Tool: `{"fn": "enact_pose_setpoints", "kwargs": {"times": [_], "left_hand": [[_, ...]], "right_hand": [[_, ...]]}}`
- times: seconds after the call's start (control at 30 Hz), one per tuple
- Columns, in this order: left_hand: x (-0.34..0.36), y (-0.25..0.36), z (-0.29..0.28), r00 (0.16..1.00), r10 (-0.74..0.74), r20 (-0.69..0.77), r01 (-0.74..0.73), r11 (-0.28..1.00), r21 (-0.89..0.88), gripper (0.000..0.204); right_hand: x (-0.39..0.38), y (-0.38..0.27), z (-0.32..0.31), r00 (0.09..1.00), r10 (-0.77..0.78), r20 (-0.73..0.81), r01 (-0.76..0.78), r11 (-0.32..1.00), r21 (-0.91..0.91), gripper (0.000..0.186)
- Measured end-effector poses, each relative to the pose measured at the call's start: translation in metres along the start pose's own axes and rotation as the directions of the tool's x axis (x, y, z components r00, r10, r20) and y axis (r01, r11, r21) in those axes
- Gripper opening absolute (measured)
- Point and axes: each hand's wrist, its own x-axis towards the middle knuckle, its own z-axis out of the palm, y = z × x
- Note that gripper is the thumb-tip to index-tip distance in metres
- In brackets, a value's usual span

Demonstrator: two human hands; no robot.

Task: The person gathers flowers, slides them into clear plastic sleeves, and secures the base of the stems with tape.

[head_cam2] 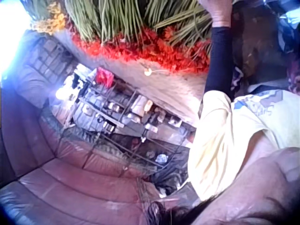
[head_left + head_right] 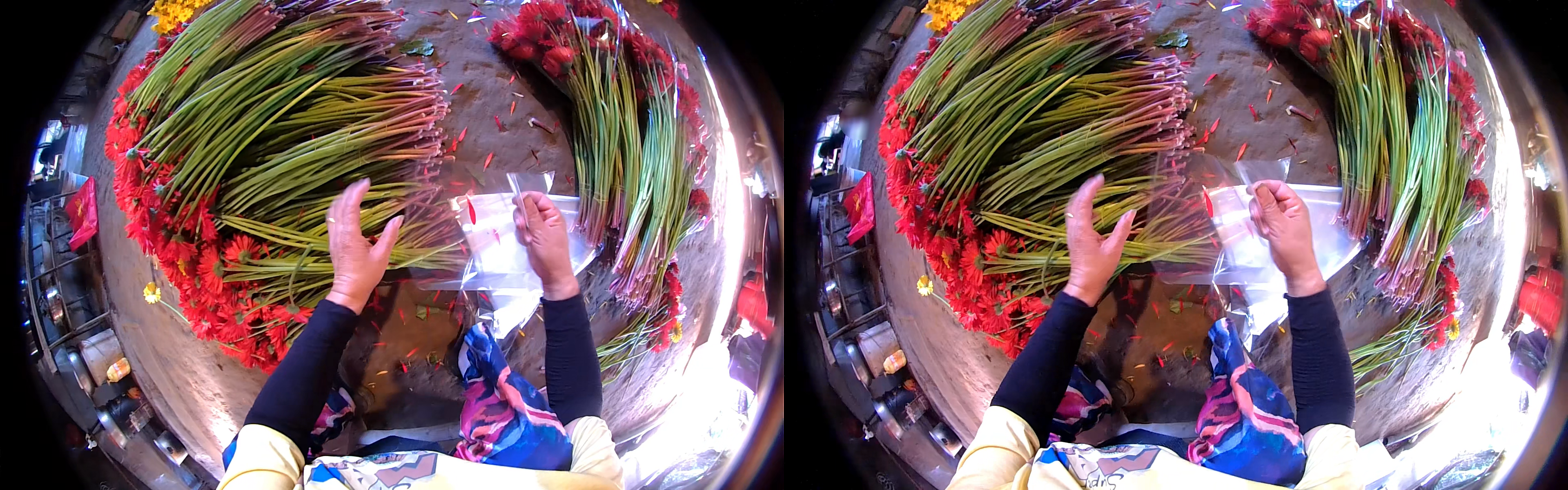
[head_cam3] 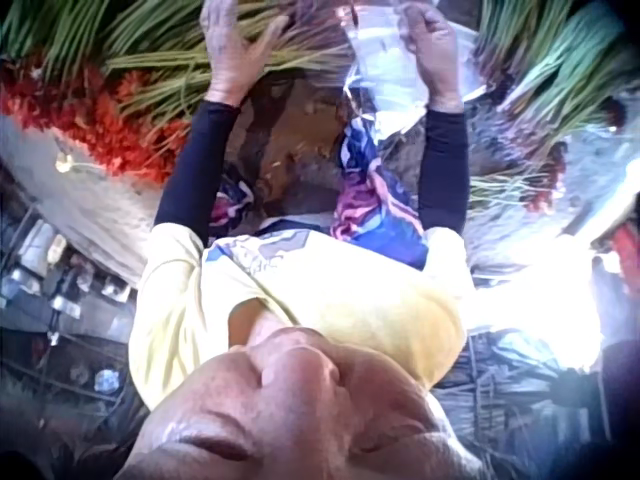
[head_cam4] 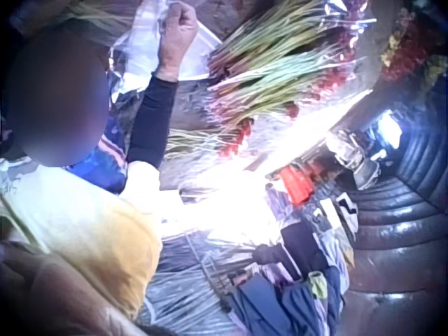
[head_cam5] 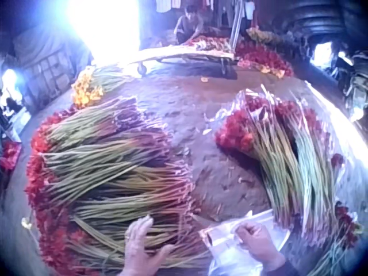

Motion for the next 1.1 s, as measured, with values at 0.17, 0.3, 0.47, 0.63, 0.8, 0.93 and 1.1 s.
{"fn": "enact_pose_setpoints", "kwargs": {"times": [0.17, 0.3, 0.47, 0.63, 0.8, 0.93, 1.1], "left_hand": [[0.042, 0.08, -0.032, 0.845, 0.355, 0.399, -0.414, 0.907, 0.07, 0.073], [0.046, 0.062, -0.014, 0.72, 0.35, 0.6, -0.128, 0.916, -0.381, 0.027], [0.013, 0.055, 0.015, 0.786, -0.223, 0.576, 0.582, 0.579, -0.571, 0.008], [0.005, 0.052, 0.03, 0.763, -0.332, 0.555, 0.646, 0.353, -0.677, 0.02], [0.008, 0.059, 0.015, 0.709, -0.349, 0.613, 0.697, 0.474, -0.537, 0.019], [0.012, 0.068, 0.013, 0.825, -0.249, 0.507, 0.539, 0.616, -0.574, 0.019], [0.007, 0.022, 0.024, 0.934, -0.322, 0.154, 0.353, 0.766, -0.537, 0.026]], "right_hand": [[-0.005, -0.098, 0.023, 0.914, 0.175, 0.367, 0.027, 0.874, -0.485, 0.015], [0.016, -0.13, 0.04, 0.878, 0.153, 0.453, 0.184, 0.767, -0.615, 0.012], [0.019, -0.1, 0.06, 0.537, -0.76, 0.367, 0.5, -0.064, -0.864, 0.037], [-0.024, -0.03, 0.084, 0.981, -0.124, 0.146, 0.191, 0.694, -0.694, 0.046], [-0.017, -0.017, 0.073, 0.974, 0.142, 0.178, -0.075, 0.937, -0.34, 0.016], [-0.007, -0.019, 0.053, 0.997, 0.072, 0.028, -0.057, 0.928, -0.369, 0.013], [0.007, -0.034, 0.047, 0.949, 0.116, -0.294, -0.051, 0.974, 0.219, 0.008]]}}
